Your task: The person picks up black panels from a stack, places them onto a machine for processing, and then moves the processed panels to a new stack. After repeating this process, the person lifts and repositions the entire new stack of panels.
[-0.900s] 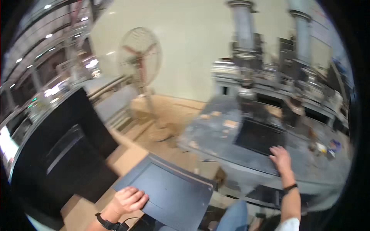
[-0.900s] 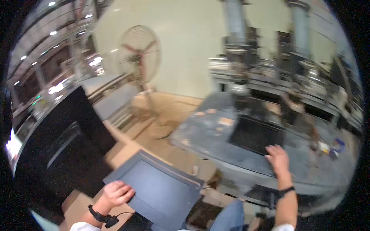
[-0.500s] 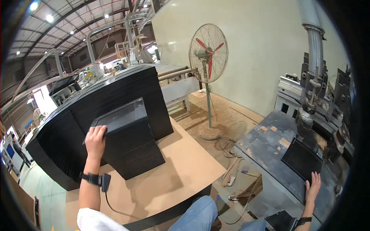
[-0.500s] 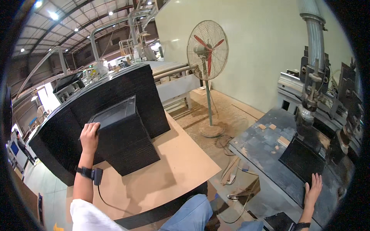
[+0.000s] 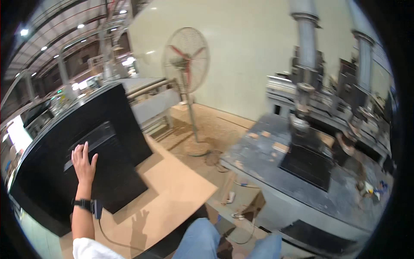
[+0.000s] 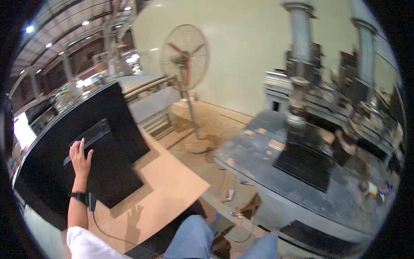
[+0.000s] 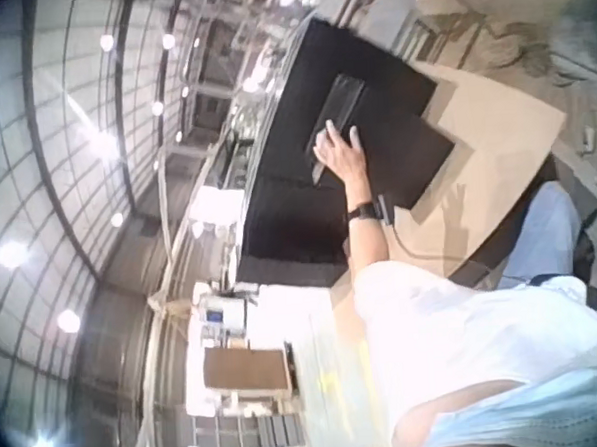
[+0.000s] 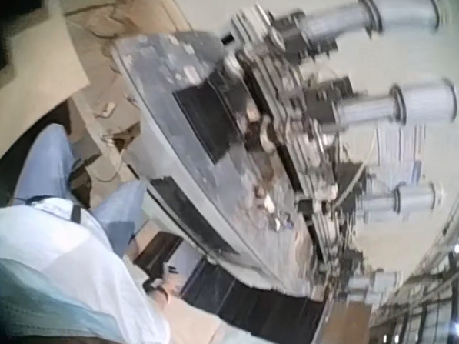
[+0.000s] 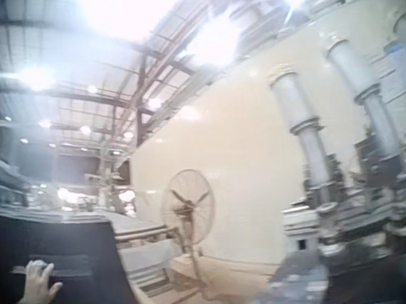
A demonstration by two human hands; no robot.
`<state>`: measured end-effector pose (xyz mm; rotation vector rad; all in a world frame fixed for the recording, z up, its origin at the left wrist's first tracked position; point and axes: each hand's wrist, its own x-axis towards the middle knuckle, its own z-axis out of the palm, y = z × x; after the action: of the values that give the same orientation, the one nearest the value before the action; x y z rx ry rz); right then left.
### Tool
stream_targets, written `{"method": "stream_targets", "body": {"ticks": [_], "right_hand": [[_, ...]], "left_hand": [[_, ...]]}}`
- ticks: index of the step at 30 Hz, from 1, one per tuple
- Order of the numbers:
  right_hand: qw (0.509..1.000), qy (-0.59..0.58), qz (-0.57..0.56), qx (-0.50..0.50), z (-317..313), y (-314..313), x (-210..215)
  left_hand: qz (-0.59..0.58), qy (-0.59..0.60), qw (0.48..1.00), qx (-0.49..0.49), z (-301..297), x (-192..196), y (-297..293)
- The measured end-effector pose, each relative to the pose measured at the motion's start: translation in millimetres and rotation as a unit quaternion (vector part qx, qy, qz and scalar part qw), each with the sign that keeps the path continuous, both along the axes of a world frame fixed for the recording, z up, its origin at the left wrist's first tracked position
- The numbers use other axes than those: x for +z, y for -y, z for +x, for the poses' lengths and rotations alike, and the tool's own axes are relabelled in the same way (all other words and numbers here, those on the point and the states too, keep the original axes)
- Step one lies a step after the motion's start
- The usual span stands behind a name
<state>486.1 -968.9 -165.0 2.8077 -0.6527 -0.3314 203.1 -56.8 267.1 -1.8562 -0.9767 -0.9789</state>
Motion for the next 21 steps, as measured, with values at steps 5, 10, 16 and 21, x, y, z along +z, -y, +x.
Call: {"method": "stream_targets", "body": {"ticks": [5, 10, 16, 21], "right_hand": [[0.979, -0.064, 0.12, -0.15, -20.2, -93.7, 12.7], [0.945, 0.219, 0.234, -0.072, -42.5, -127.7, 121.2], [0.815, 0.502, 0.29, 0.002, -67.7, -53.5, 135.8], [0.789, 0.526, 0.226, 0.221, -11.3, -109.6, 252.0]], "left_hand": [[-0.111, -0.1, 0.912, -0.383, 187.1, -56.8, 94.2], [-0.193, -0.232, 0.725, -0.619, 414.4, -124.0, 220.0], [-0.368, -0.312, 0.697, -0.531, 544.0, -184.7, 307.6], [-0.359, -0.243, 0.695, -0.574, 520.3, -191.9, 316.6]]}}
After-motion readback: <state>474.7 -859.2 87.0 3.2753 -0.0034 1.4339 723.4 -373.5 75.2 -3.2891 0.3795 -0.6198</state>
